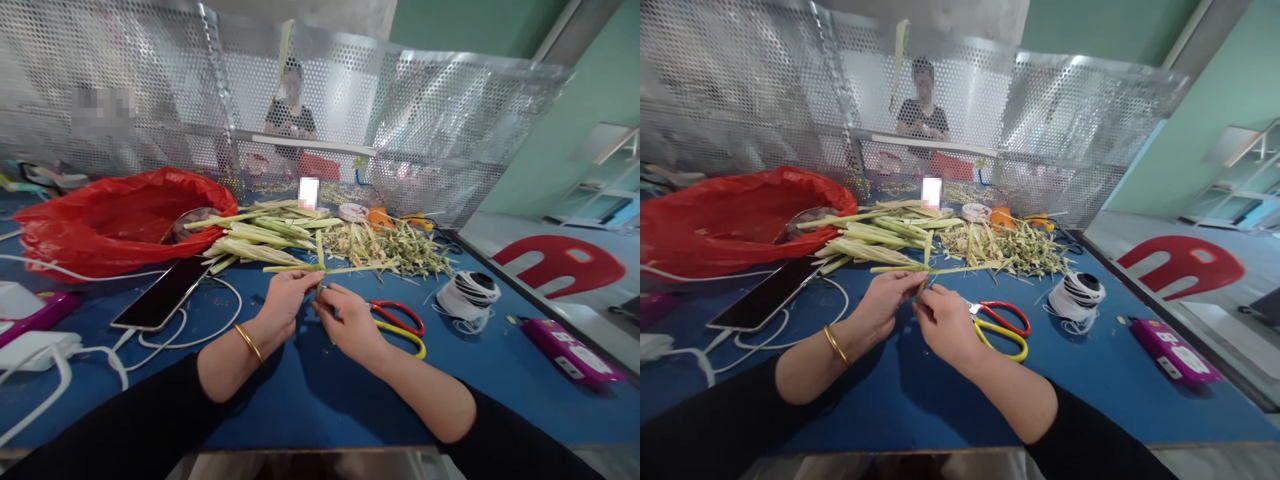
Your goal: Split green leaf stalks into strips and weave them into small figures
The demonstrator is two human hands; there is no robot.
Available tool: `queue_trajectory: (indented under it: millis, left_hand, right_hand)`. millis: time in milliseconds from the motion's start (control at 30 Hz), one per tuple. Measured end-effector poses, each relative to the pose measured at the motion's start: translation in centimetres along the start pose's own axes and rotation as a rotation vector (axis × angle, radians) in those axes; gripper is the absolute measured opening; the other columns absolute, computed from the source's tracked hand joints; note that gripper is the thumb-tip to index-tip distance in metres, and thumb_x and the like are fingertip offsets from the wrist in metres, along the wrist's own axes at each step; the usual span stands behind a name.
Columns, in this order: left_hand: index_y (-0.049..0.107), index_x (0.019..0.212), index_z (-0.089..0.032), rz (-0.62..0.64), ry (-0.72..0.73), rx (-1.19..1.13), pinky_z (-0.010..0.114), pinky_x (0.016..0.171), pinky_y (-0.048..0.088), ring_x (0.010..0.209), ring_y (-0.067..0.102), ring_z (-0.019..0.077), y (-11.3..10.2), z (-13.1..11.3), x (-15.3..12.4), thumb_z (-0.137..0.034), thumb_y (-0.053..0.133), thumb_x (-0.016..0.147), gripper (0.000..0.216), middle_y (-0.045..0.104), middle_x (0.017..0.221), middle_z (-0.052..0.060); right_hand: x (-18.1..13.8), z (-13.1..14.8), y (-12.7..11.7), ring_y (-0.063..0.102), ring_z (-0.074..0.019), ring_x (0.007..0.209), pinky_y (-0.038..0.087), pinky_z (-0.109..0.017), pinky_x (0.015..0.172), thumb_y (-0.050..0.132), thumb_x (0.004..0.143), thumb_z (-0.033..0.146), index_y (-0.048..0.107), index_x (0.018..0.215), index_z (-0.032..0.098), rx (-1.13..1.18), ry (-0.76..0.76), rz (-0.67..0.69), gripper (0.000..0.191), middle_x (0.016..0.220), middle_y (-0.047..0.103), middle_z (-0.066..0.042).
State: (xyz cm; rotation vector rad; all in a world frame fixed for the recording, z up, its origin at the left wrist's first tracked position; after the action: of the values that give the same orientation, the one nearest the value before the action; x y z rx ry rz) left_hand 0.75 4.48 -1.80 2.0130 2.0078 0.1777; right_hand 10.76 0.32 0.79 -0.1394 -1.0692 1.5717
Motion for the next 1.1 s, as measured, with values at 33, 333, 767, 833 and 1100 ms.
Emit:
queue_trajectory:
  millis: [33,333,767,833,1100]
  left_hand:
    - [0.063,0.051,-0.012,0.0,0.013,0.006,0.022,0.052,0.033,0.052,0.044,0.008,0.0,-0.1,0.0,-0.031,0.08,0.051,0.025,0.056,0.052,-0.001]
    - [0.062,0.048,-0.013,-0.024,0.043,0.012,0.022,0.051,0.03,0.049,0.039,0.007,-0.1,-0.7,-0.1,-0.027,0.079,0.049,0.022,0.053,0.047,-0.003]
    - [0.061,0.048,-0.012,-0.079,0.016,-0.027,0.023,0.051,0.031,0.049,0.044,0.0079,-0.7,0.8,0.9,-0.025,0.078,0.046,0.022,0.055,0.047,-0.002]
    - [0.061,0.048,-0.012,-0.081,0.001,-0.025,0.023,0.051,0.032,0.05,0.045,0.0083,-0.8,1.0,1.0,-0.025,0.079,0.046,0.022,0.056,0.048,-0.001]
    - [0.061,0.054,-0.011,-0.016,-0.033,0.016,0.021,0.048,0.034,0.049,0.048,0.0079,-0.3,0.5,0.7,-0.028,0.078,0.052,0.025,0.058,0.051,-0.001]
  right_hand:
    - [-0.1,0.1,0.0,0.046,-0.013,0.062,0.034,-0.024,0.059,0.049,0.084,0.016,0.043,0.061,0.02,-0.007,0.001,-0.004,0.024,0.066,0.047,0.001]
    - [-0.3,0.6,0.3,0.045,-0.0128,0.061,0.034,-0.024,0.059,0.05,0.084,0.016,0.041,0.061,0.02,0.015,-0.032,0.032,0.025,0.065,0.045,0.001]
    - [-0.4,0.6,1.4,0.05,-0.0144,0.068,0.037,-0.025,0.064,0.049,0.085,0.015,0.048,0.066,0.019,-0.024,-0.065,0.047,0.02,0.072,0.054,-0.002]
    - [-0.4,0.6,1.6,0.052,-0.0148,0.071,0.038,-0.025,0.065,0.049,0.086,0.015,0.05,0.068,0.019,-0.048,-0.067,0.05,0.018,0.075,0.056,-0.003]
    - [-0.5,1.4,1.2,0.055,-0.0167,0.076,0.036,-0.028,0.067,0.048,0.089,0.02,0.058,0.077,0.018,-0.3,-0.095,0.063,0.016,0.081,0.062,-0.005]
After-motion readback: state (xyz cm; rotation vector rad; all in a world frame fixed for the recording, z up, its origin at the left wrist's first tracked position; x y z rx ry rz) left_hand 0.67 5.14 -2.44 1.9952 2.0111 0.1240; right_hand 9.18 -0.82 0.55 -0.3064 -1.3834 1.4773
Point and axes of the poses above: each hand's wrist, its own x-axis towards the middle knuckle, its own y-axis out of the palm, z = x × y, the point moved 7 cm from there along x, towards the middle knuckle
